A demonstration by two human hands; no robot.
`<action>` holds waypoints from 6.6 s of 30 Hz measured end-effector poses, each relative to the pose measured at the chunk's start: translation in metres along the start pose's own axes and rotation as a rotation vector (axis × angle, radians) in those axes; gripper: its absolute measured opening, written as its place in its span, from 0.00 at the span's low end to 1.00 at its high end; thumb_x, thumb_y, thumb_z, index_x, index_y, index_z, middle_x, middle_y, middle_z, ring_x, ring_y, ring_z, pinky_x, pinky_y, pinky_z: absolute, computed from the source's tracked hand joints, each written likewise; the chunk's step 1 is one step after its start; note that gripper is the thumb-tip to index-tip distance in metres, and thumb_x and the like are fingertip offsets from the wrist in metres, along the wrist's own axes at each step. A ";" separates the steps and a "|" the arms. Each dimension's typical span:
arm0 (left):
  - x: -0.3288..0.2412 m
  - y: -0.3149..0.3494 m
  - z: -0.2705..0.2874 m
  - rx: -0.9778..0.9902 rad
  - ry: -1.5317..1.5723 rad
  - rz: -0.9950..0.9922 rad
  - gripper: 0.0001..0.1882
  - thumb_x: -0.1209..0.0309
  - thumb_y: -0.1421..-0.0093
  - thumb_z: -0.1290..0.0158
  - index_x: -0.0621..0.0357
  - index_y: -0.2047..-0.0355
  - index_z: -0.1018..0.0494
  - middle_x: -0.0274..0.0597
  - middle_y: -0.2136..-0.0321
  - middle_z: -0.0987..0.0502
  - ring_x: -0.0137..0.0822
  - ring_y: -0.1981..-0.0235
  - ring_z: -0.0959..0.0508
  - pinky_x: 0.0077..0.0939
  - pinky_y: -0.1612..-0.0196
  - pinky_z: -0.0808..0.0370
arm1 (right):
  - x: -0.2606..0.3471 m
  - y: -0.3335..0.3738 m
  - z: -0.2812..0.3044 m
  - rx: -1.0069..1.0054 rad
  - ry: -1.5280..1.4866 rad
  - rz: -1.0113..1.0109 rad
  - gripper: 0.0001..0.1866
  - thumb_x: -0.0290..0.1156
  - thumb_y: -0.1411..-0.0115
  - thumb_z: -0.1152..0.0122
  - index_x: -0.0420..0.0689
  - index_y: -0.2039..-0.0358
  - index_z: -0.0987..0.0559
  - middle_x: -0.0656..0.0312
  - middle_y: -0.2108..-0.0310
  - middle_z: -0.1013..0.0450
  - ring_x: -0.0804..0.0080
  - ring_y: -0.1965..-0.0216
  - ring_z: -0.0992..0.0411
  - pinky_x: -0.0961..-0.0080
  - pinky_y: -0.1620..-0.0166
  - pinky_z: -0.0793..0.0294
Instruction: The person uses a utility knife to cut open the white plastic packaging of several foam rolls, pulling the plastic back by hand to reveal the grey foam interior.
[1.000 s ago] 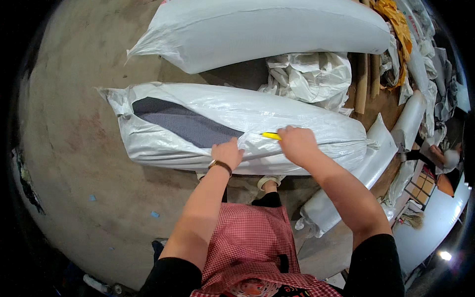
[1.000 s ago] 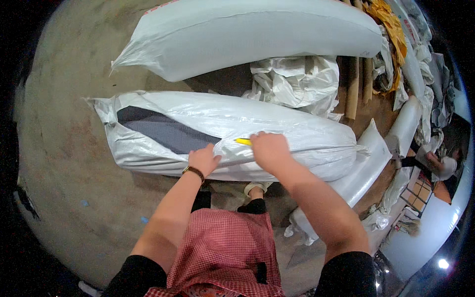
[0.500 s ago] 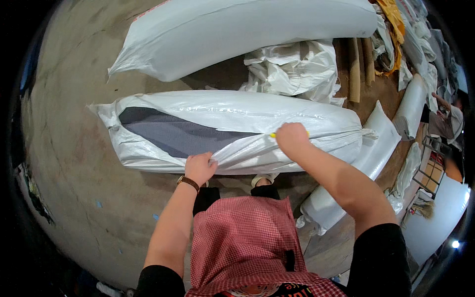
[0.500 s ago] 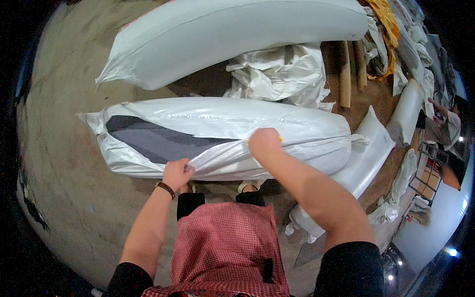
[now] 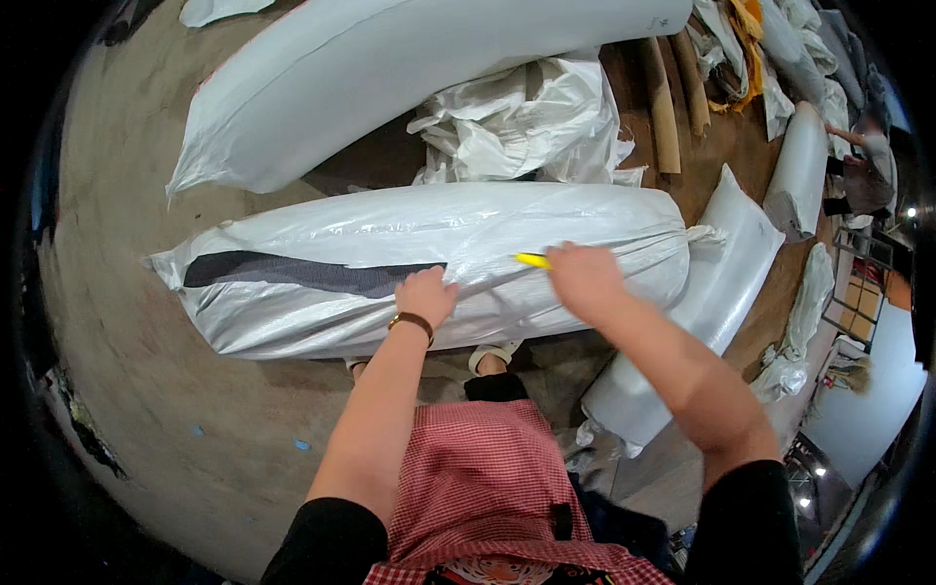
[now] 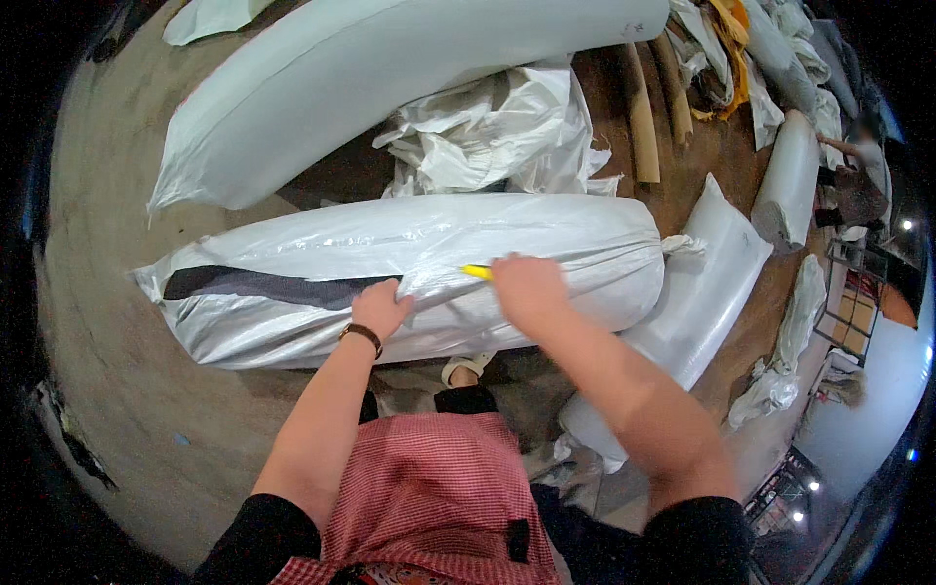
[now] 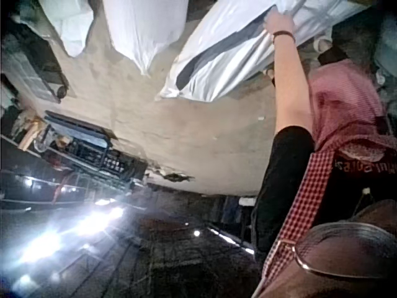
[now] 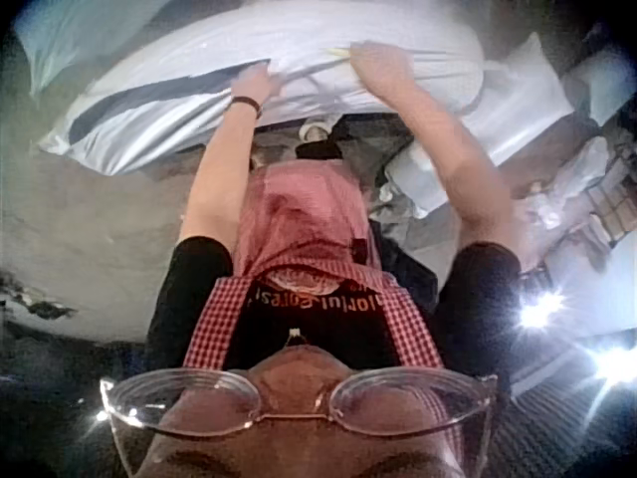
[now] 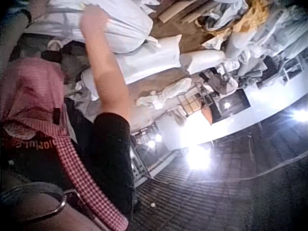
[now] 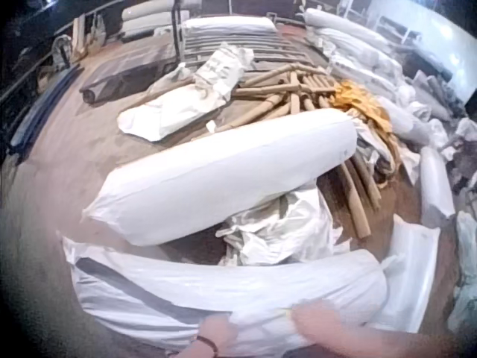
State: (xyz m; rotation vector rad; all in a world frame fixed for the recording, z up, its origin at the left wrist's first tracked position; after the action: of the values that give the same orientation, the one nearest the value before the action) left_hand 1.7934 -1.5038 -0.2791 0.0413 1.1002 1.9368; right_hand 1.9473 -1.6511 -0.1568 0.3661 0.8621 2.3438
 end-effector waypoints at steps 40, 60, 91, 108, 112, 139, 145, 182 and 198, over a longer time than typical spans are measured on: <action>-0.134 0.016 -0.049 -0.015 0.236 -0.107 0.14 0.59 0.49 0.51 0.57 0.70 0.32 0.47 0.78 0.26 0.51 0.72 0.26 0.41 0.65 0.33 | -0.189 0.034 -0.074 0.050 0.101 -0.160 0.08 0.29 0.52 0.49 0.43 0.74 0.21 0.56 0.72 0.26 0.65 0.69 0.26 0.70 0.68 0.28; -0.330 -0.058 -0.116 -0.048 0.068 -0.276 0.09 0.65 0.48 0.52 0.57 0.76 0.30 0.46 0.74 0.27 0.48 0.69 0.27 0.43 0.66 0.32 | -0.284 0.072 -0.092 -0.101 0.034 0.035 0.07 0.29 0.52 0.49 0.44 0.72 0.25 0.59 0.72 0.28 0.68 0.70 0.27 0.70 0.72 0.28; -0.431 -0.088 -0.168 -0.162 0.132 -0.230 0.12 0.64 0.45 0.55 0.59 0.77 0.29 0.45 0.74 0.28 0.47 0.68 0.28 0.42 0.67 0.35 | -0.400 0.105 -0.127 -0.212 0.070 0.025 0.09 0.30 0.53 0.47 0.44 0.70 0.27 0.62 0.73 0.31 0.70 0.70 0.29 0.73 0.71 0.31; -0.429 -0.085 -0.175 -0.177 0.101 -0.301 0.11 0.65 0.46 0.54 0.57 0.77 0.29 0.41 0.76 0.28 0.45 0.69 0.28 0.40 0.68 0.37 | -0.438 0.108 -0.157 -0.153 0.213 -0.268 0.08 0.30 0.52 0.49 0.42 0.71 0.26 0.60 0.74 0.30 0.68 0.70 0.28 0.72 0.70 0.30; -0.442 -0.090 -0.163 -0.085 0.086 -0.231 0.13 0.62 0.48 0.52 0.59 0.74 0.28 0.48 0.75 0.27 0.49 0.70 0.27 0.42 0.68 0.32 | -0.466 0.138 -0.150 -0.220 0.223 -0.266 0.08 0.29 0.52 0.49 0.42 0.70 0.28 0.61 0.73 0.31 0.68 0.70 0.29 0.72 0.71 0.30; -0.475 -0.110 -0.205 -0.281 -0.020 -0.363 0.11 0.74 0.55 0.49 0.55 0.68 0.29 0.42 0.47 0.39 0.45 0.56 0.34 0.42 0.57 0.39 | -0.441 0.110 -0.181 -0.194 -0.004 -0.207 0.07 0.30 0.51 0.49 0.45 0.70 0.27 0.61 0.69 0.28 0.68 0.67 0.28 0.72 0.68 0.29; -0.469 -0.116 -0.200 -0.320 -0.099 -0.503 0.09 0.73 0.55 0.50 0.56 0.71 0.29 0.45 0.48 0.37 0.46 0.58 0.35 0.41 0.56 0.40 | -0.433 0.115 -0.168 -0.164 -0.059 -0.199 0.08 0.31 0.51 0.49 0.44 0.70 0.27 0.61 0.70 0.29 0.68 0.68 0.28 0.72 0.69 0.29; -0.473 -0.129 -0.208 -0.309 -0.047 -0.512 0.12 0.70 0.59 0.47 0.53 0.70 0.26 0.58 0.50 0.39 0.65 0.48 0.46 0.57 0.44 0.54 | -0.447 0.126 -0.188 -0.281 -0.139 -0.267 0.05 0.29 0.52 0.50 0.47 0.74 0.27 0.61 0.74 0.30 0.67 0.71 0.28 0.71 0.73 0.29; -0.479 -0.127 -0.214 -0.252 0.032 -0.417 0.11 0.70 0.56 0.45 0.50 0.68 0.24 0.53 0.60 0.38 0.60 0.50 0.45 0.57 0.45 0.56 | -0.451 0.114 -0.178 -0.193 -0.199 -0.220 0.06 0.30 0.52 0.50 0.46 0.73 0.25 0.59 0.72 0.28 0.65 0.69 0.27 0.69 0.70 0.28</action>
State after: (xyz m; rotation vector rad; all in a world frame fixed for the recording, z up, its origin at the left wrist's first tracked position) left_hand 2.0821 -1.9579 -0.3236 -0.3332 0.8012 1.6836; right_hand 2.1681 -2.0905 -0.2357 0.3940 0.5470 2.1229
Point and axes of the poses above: each hand's wrist, its own y-axis away from the middle knuckle, its own z-axis out of the back of the hand, x = y × z, the point moved 2 cm from there along -y, towards the middle knuckle
